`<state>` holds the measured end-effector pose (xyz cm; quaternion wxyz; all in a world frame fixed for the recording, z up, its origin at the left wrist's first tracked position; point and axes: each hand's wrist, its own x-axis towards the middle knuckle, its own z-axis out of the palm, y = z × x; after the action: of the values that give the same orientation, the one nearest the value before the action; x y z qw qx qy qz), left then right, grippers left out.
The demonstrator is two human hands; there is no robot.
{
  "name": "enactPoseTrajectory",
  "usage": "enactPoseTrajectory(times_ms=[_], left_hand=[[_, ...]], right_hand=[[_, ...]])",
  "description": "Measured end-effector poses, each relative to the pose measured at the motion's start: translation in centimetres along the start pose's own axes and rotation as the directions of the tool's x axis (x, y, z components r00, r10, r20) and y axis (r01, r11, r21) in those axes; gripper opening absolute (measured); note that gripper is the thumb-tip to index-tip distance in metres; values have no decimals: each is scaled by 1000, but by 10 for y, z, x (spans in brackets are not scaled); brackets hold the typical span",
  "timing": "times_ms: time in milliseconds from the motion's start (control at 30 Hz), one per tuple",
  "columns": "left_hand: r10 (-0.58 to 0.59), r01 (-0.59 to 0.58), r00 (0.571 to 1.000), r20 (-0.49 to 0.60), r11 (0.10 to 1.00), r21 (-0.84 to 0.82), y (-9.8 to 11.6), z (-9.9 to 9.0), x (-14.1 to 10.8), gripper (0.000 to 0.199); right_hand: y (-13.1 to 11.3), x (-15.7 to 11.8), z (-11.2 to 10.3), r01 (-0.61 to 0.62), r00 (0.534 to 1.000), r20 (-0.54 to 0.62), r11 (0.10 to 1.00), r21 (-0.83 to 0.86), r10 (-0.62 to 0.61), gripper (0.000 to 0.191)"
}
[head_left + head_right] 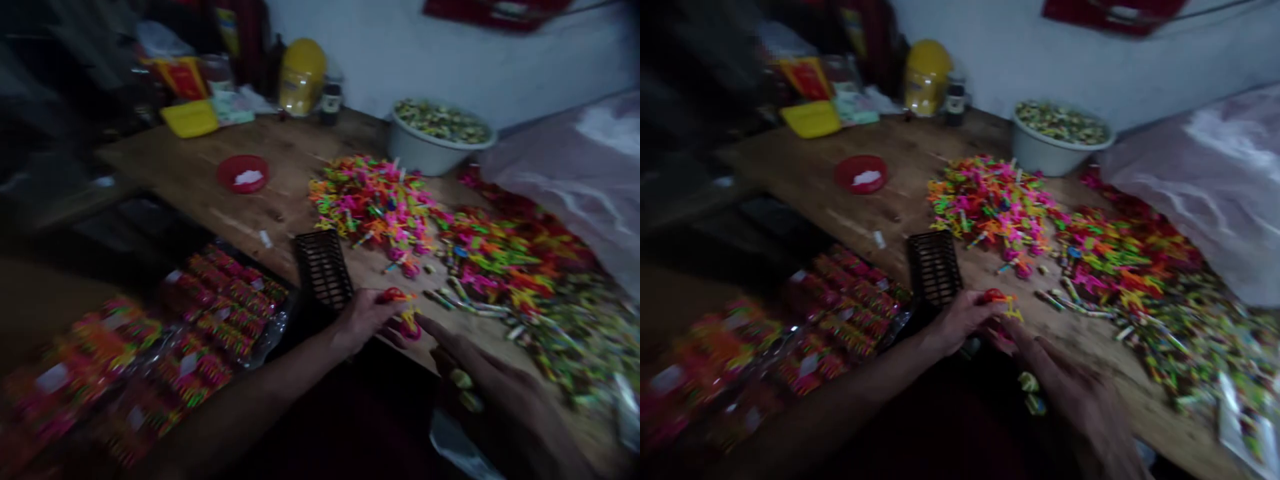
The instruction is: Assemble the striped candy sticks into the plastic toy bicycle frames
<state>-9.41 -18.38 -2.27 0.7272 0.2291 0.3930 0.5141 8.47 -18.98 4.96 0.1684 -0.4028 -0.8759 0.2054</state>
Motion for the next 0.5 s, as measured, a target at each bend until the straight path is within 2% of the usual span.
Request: enactPoseTrajectory(times_ms=[33,67,133,167,233,300,400,500], left_hand=[[-22,22,1000,13,1000,-21,2,0,8,38],[-44,45,999,14,998,-39,4,1,14,37],[-83,84,996,10,996,-39,6,8,24,34],[-102,102,995,8,994,-28,7,13,27,33],[-133,133,991,1,991,-6,9,25,34,29],[-157,157,988,-7,987,16,9,36,42,26],[-176,176,984,-8,982,61,7,47,54,23],[-176,175,984,4,981,81,4,51,62,22]], right_hand=[[13,5,0,-130,990,-62,991,-25,128,32],[26,10,0,-251,961,-124,968,-5,248,30],[51,14,4,-393,896,-166,909,136,412,26],[62,14,7,-422,877,-151,882,210,456,27],[76,12,11,-433,871,-101,849,303,480,28],[84,9,14,-424,879,-76,846,322,470,28],[90,10,17,-392,885,-115,855,341,451,29],[95,11,19,-415,857,-148,831,370,494,27]])
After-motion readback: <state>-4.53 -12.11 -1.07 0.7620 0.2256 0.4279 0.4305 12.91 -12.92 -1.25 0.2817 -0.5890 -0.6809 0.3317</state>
